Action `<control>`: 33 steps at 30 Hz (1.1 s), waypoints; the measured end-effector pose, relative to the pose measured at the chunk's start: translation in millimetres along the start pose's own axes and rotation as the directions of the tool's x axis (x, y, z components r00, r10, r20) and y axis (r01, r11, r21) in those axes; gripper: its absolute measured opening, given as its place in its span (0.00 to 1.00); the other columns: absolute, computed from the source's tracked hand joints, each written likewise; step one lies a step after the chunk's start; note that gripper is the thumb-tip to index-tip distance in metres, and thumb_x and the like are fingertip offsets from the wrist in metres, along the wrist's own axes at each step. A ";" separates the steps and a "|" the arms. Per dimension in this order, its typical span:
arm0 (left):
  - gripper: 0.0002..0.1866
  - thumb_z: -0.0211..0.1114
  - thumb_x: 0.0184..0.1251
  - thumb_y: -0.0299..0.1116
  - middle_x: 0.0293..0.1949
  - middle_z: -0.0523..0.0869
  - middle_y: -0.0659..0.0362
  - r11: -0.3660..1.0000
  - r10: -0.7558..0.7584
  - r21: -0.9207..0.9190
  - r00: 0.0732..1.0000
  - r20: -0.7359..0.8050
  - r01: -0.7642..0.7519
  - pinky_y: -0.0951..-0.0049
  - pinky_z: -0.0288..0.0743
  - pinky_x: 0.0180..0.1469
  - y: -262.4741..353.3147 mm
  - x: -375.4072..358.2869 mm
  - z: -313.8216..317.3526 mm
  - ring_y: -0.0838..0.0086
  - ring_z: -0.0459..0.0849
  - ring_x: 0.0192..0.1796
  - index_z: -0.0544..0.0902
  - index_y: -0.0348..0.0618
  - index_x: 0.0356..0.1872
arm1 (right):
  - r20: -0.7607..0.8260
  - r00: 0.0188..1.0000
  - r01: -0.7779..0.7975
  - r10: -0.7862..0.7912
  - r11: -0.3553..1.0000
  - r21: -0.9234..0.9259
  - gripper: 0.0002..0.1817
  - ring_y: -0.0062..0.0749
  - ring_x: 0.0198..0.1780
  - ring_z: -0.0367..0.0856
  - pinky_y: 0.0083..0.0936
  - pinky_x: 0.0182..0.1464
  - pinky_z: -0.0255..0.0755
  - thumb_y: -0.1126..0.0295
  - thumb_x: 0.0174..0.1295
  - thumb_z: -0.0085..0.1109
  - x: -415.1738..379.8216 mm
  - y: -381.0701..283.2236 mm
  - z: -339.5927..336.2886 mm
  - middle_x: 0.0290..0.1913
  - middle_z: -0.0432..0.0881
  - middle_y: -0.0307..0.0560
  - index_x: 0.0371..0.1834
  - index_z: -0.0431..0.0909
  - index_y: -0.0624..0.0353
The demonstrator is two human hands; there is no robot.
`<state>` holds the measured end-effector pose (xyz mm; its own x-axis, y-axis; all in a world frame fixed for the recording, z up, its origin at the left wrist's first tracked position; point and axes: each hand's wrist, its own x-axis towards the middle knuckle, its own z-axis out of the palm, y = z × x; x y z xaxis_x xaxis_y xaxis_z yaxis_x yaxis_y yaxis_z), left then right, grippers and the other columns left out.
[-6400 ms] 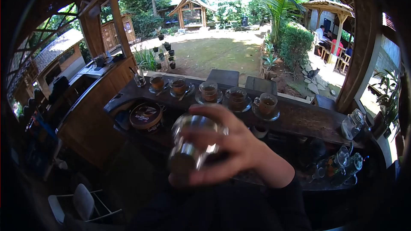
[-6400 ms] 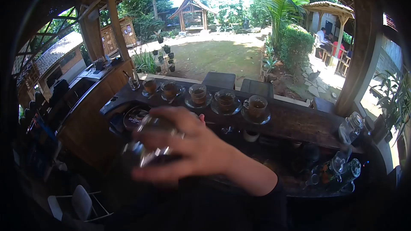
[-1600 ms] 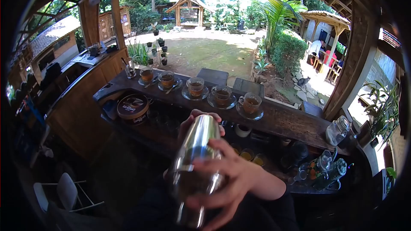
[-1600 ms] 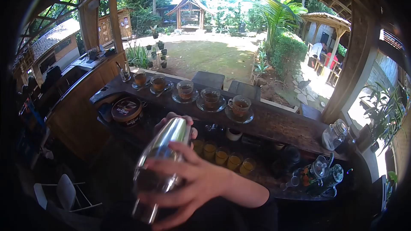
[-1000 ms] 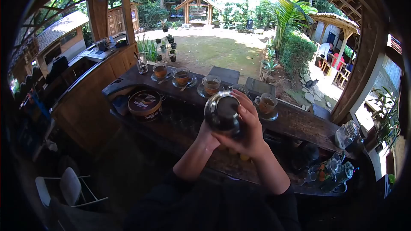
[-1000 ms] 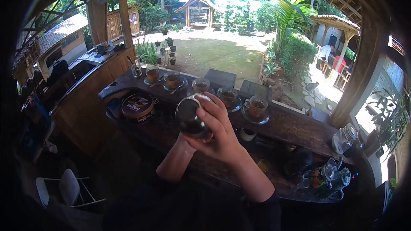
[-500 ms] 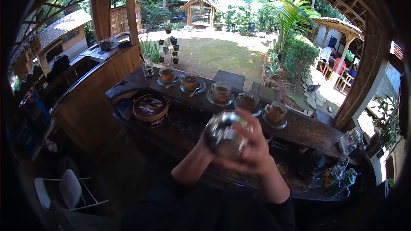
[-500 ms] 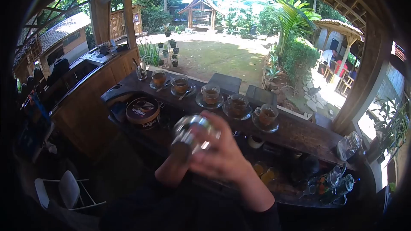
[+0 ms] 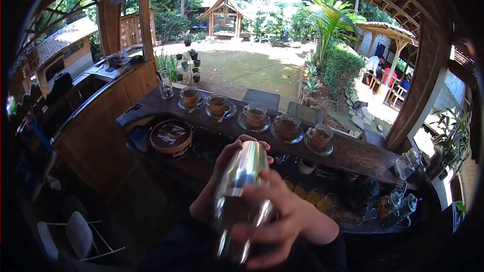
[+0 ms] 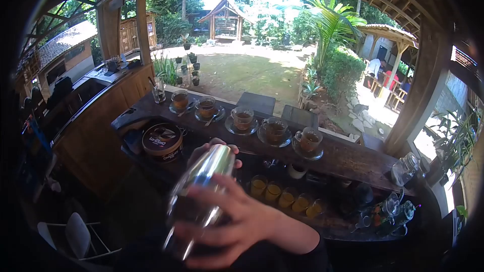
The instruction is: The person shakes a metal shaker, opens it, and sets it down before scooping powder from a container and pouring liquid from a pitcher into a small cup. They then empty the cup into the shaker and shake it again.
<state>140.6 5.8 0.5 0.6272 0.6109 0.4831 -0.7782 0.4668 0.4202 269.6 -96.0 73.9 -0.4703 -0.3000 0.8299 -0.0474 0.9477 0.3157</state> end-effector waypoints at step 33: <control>0.18 0.49 0.71 0.41 0.47 0.83 0.52 0.911 -0.064 -0.405 0.997 0.033 0.072 0.60 0.77 0.54 -8.9 -23.5 1.4 0.64 0.81 0.51 0.79 0.39 0.49 | -0.152 0.860 -0.462 0.488 0.869 0.178 0.35 0.64 0.64 0.63 0.61 0.61 0.59 0.70 0.45 0.72 -34.7 27.2 28.8 0.59 0.71 0.47 0.57 0.66 0.37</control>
<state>132.8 -13.6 -13.5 0.6763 0.5583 0.4805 -0.6769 0.7284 0.1064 259.3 -56.6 40.4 -0.2932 0.1876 0.9375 0.0193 0.9815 -0.1904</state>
